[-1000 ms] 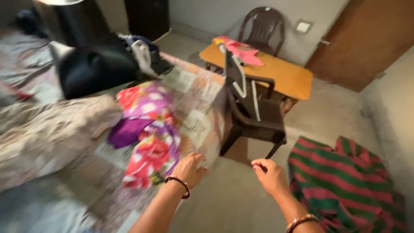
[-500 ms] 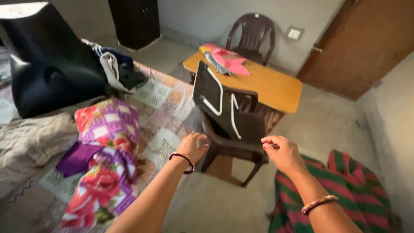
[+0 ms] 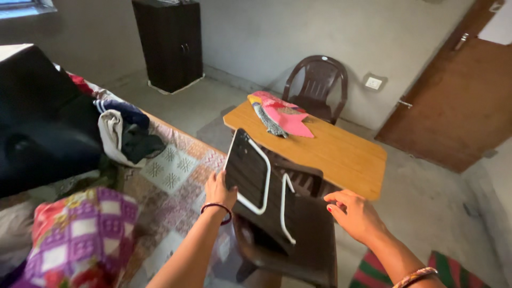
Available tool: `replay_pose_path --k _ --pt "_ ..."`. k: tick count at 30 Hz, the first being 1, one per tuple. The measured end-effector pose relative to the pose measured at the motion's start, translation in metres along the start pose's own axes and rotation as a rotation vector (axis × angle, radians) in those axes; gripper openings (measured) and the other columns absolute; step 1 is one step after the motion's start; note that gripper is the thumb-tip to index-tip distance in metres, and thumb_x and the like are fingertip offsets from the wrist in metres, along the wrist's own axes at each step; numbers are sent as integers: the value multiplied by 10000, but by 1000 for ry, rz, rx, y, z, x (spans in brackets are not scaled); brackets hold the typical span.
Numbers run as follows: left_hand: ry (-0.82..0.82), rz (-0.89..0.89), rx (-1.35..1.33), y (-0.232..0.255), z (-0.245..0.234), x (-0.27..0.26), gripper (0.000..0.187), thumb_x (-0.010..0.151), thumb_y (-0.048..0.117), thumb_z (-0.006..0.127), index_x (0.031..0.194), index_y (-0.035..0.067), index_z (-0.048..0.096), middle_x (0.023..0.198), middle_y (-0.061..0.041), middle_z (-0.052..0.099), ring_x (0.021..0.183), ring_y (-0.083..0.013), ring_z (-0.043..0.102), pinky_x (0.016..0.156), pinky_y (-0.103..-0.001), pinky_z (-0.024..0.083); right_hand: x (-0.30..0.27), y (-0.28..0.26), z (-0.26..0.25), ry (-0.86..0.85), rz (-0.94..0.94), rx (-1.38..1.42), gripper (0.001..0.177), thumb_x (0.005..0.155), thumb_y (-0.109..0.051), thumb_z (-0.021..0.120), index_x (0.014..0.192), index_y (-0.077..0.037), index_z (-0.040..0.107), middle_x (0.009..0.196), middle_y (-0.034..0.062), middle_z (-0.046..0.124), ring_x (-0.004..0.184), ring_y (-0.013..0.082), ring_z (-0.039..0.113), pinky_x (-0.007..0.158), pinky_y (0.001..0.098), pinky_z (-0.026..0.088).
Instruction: The person places various small items into a clear plastic container on a windowsill, closes the container, and wipes the windowsill with a blue cloth. The person then picks up a phone and charger, coils the cable, and places them on the windowsill. Finally, the person moves a folding stool and picks up a striped cloth from the floor.
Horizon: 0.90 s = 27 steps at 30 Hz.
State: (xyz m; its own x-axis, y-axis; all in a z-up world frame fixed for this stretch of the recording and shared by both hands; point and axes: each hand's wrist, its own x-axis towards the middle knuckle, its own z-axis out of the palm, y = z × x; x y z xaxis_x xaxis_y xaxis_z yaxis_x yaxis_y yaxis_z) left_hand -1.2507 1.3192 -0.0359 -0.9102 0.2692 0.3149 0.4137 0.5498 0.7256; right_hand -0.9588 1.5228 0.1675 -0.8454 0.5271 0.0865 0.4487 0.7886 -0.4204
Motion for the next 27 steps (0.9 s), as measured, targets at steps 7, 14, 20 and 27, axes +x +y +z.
replay_pose_path --k 7,14,20,27 --pt "-334 -554 -35 -32 58 53 746 782 271 832 1416 50 507 1317 -246 647 1255 -374 625 1063 -427 502 108 51 1 -49 -13 54 266 846 -237 721 1090 -144 775 1069 26 760 919 190 720 811 349 577" --pt "-70 -643 -202 -62 80 25 694 734 340 794 1364 92 641 1197 -183 763 1119 -305 741 988 -401 556 200 122 37 -181 -42 77 276 863 -232 713 1119 -141 763 1068 43 754 938 192 743 834 354 580" --pt "163 -858 -451 -70 100 -33 774 780 637 745 1203 -10 771 1100 -192 804 1090 -335 743 981 -434 535 286 175 93 -299 -307 128 321 830 -234 749 1138 -145 765 1044 87 768 942 223 756 863 361 586" --pt "320 -834 -123 -47 164 -133 976 712 431 876 1474 4 443 1349 -225 619 1246 -338 609 1017 -425 489 341 227 157 -547 -309 58 401 842 -257 760 1235 -183 725 1104 101 779 1036 240 724 924 385 559"
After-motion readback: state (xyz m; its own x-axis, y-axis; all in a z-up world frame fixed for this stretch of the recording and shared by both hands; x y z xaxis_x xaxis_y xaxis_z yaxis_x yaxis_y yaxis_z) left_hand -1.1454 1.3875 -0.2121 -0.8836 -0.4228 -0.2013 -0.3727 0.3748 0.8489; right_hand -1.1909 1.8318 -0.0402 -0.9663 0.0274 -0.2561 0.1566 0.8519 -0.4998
